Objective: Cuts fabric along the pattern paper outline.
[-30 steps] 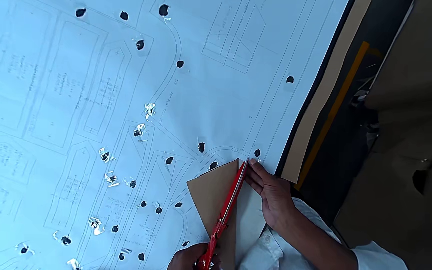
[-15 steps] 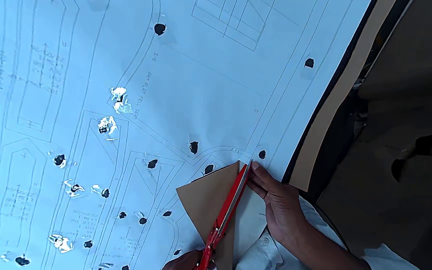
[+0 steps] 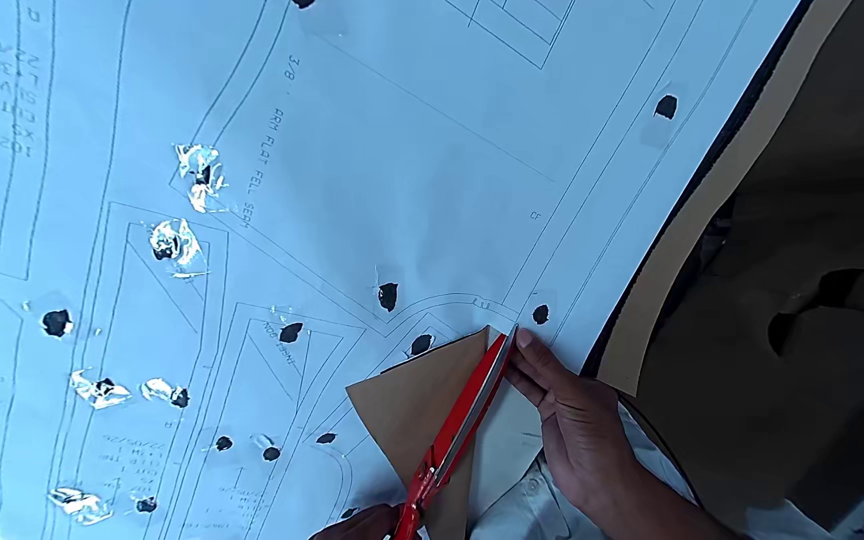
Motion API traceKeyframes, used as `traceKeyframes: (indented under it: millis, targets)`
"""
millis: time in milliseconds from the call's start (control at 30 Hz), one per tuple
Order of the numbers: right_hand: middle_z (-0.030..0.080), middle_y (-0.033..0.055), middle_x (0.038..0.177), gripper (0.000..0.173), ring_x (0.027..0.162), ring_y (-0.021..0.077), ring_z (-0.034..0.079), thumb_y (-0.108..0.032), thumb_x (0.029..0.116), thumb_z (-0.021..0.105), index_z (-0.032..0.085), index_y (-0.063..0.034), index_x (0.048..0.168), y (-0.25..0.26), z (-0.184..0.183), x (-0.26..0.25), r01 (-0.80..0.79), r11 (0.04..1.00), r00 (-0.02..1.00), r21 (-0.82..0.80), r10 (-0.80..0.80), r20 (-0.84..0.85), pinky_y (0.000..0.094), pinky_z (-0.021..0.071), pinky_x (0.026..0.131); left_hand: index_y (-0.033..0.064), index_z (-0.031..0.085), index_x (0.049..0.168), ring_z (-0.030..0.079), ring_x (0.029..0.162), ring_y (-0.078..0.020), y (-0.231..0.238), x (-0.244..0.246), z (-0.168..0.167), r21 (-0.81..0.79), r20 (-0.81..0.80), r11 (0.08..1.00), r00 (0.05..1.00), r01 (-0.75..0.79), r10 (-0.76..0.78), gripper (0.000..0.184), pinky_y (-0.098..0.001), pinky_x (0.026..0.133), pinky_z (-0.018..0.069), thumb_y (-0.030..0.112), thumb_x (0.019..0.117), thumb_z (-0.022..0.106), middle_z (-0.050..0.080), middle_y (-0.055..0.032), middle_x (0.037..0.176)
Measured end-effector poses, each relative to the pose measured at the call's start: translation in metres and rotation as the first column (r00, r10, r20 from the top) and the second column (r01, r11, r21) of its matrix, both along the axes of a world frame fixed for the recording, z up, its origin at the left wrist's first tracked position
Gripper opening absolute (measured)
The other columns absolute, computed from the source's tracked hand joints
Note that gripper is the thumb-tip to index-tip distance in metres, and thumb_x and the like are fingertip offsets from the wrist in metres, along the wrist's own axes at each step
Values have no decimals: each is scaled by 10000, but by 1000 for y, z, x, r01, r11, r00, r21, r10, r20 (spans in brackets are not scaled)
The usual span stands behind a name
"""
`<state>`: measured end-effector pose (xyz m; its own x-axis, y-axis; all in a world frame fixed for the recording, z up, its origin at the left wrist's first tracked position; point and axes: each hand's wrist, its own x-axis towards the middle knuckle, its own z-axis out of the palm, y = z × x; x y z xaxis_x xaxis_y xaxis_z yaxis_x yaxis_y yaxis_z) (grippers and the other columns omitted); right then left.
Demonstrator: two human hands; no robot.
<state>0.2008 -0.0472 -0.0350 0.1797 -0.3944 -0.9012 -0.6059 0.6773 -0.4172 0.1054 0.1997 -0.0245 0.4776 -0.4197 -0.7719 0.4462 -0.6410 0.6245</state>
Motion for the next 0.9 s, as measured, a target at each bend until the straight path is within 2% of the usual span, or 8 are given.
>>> traceKeyframes:
  millis: [333, 633, 900]
  targets:
    - [771, 130, 993, 249, 873, 215, 769, 12, 864, 763, 696, 16, 1104, 1, 1, 0, 14, 1000, 1000, -14, -14, -7, 320, 634, 845, -15, 758, 957, 738, 776, -245, 2, 1, -6, -34, -15, 999, 1000, -1, 1, 182, -445, 705, 597, 154, 893, 740, 765, -158, 914]
    - [772, 109, 995, 216, 881, 206, 769, -8, 879, 754, 703, 0, 1089, 3, 2, 1, -8, 1000, 1000, -25, 8, -8, 317, 637, 836, -5, 773, 959, 713, 712, -232, 2, 3, -5, -26, -10, 1000, 1000, 13, -14, 173, -426, 648, 582, 147, 884, 740, 760, -149, 879]
    - [773, 112, 993, 215, 877, 204, 770, -3, 883, 748, 705, 3, 1093, 3, 2, 2, 3, 1000, 1000, -20, -3, -1, 310, 638, 829, -8, 770, 972, 715, 727, -213, 4, 6, -3, -58, -66, 998, 998, 4, -8, 182, -413, 673, 581, 150, 887, 742, 765, -139, 885]
